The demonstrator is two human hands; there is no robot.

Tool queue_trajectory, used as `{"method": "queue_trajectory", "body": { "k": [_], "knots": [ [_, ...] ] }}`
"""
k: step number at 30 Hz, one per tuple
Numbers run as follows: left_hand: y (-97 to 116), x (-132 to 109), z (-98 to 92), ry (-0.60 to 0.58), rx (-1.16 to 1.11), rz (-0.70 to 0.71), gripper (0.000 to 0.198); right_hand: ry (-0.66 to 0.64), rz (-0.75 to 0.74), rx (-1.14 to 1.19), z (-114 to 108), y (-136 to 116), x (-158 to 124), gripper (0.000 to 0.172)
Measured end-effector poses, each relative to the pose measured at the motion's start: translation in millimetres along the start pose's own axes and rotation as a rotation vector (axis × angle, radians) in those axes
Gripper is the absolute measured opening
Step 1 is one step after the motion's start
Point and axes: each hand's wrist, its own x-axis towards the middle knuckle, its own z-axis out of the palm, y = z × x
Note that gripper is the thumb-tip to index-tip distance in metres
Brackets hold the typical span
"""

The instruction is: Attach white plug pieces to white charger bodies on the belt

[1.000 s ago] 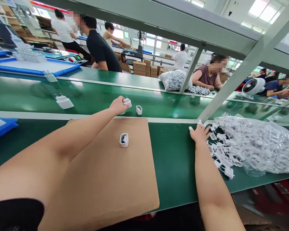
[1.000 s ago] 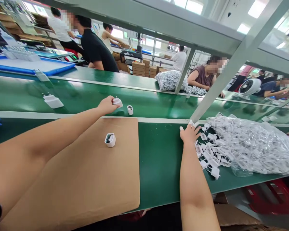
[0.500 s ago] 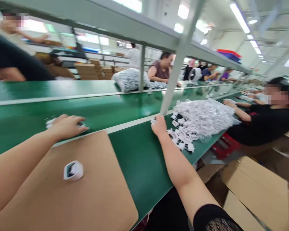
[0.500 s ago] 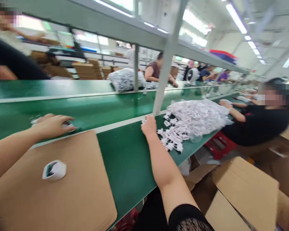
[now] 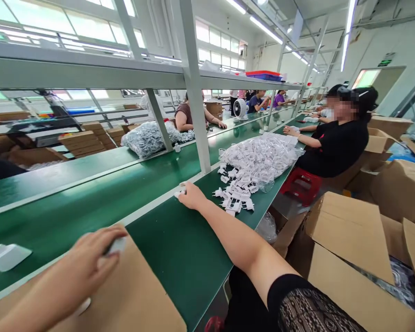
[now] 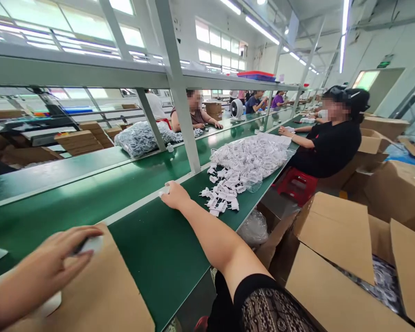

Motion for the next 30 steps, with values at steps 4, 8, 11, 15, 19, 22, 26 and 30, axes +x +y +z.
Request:
{"method": "queue_trajectory", "body": {
  "k": [4, 8, 11, 15, 19, 22, 26, 30],
  "knots": [
    [59, -34, 21.7, -0.031, -0.027, 0.177, 0.035, -0.113, 0.045, 0.309, 10, -10, -2, 0.023],
    [75, -37, 47.8, -0.032, -0.022, 0.118, 0.040, -0.271, 0.021, 0.455, 16, -15, -4, 0.038],
    [71, -35, 64.0, 0.072, -0.134, 0.026, 0.050, -0.353, 0.046, 0.664, 16, -19, -8, 0.038],
    [68, -38, 77.6, 0.209, -0.366, -0.114, 0.051, -0.417, 0.072, 0.700, 11, -27, -19, 0.066],
    [63, -37, 80.7, 0.210, -0.561, -0.216, 0.037, -0.459, -0.019, 0.616, 10, -37, -28, 0.050],
    [60, -33, 79.5, 0.225, -0.681, -0.291, 0.032, -0.468, -0.057, 0.602, 12, -44, -35, 0.048],
    [57, -30, 77.1, 0.270, -0.746, -0.323, 0.026, -0.506, -0.072, 0.559, 17, -53, -47, 0.047],
    [56, -29, 75.0, 0.272, -0.706, -0.304, 0.014, -0.544, -0.149, 0.423, 26, -53, -52, 0.058]
  ]
}}
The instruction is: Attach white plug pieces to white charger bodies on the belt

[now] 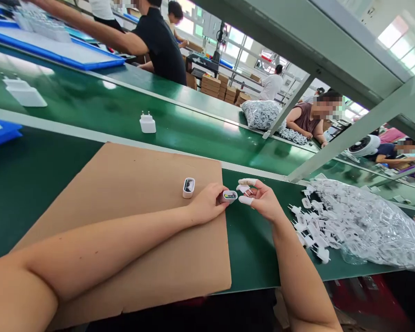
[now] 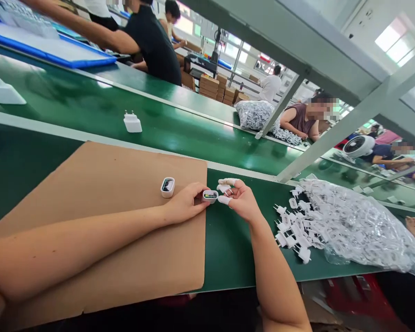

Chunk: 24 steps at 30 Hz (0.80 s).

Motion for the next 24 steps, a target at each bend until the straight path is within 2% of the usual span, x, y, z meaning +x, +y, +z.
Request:
{"method": "queue_trajectory", "body": {
  "k": [4, 6, 9, 12, 14, 18, 24],
  "knots": [
    [-1, 1, -0.4, -0.006, 0.015, 0.012, 0.009, 0.133, -0.046, -0.268, -2, 10, 5, 0.054],
    [-2, 2, -0.1, -0.004, -0.006, 0.000, 0.011, 0.156, -0.086, -0.380, -4, 10, 4, 0.047],
    [-3, 4, 0.2, -0.002, -0.040, -0.038, 0.015, 0.085, -0.278, -0.578, -2, 1, -5, 0.034],
    [-3, 5, 0.3, -0.009, -0.049, -0.057, 0.015, -0.012, -0.485, -0.794, 5, -10, -14, 0.037],
    [-3, 5, 0.3, -0.009, -0.059, -0.052, 0.015, -0.027, -0.526, -0.880, 10, -12, -16, 0.042],
    [-4, 5, 0.3, -0.006, -0.075, -0.041, 0.013, 0.038, -0.488, -0.848, 16, -6, -12, 0.050],
    [-4, 5, 0.6, -0.001, -0.079, -0.042, 0.011, 0.069, -0.518, -0.778, 19, -1, -10, 0.037]
  ]
}}
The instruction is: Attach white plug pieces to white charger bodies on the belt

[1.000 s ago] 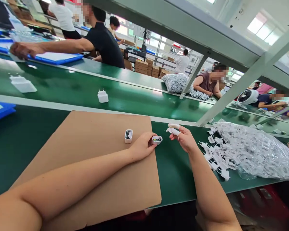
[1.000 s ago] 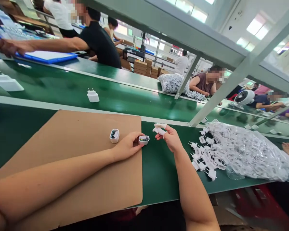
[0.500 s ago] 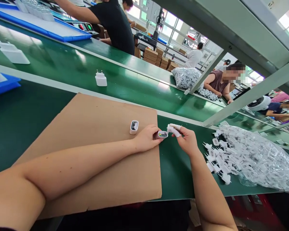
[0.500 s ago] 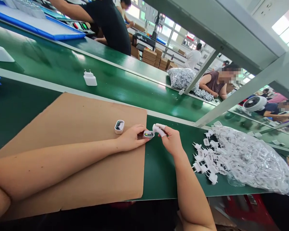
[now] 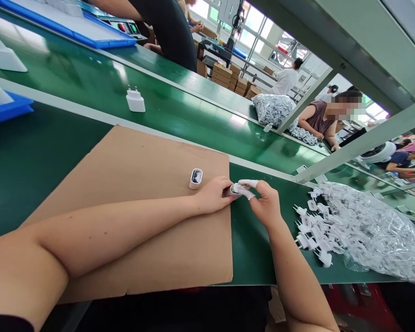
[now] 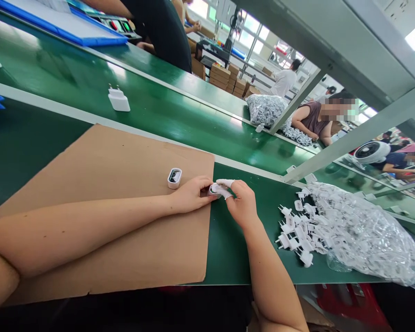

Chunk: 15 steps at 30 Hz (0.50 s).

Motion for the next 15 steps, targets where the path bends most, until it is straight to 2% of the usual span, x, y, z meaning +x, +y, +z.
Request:
{"method": "queue_trajectory", "body": {
  "k": [8, 15],
  "knots": [
    [0, 2, -0.5, -0.011, 0.015, 0.008, 0.014, -0.071, -0.096, -0.124, 5, 0, 6, 0.038],
    [0, 2, -2.3, -0.022, 0.001, -0.006, 0.015, -0.125, 0.002, -0.207, 4, -5, 17, 0.042]
  ]
}}
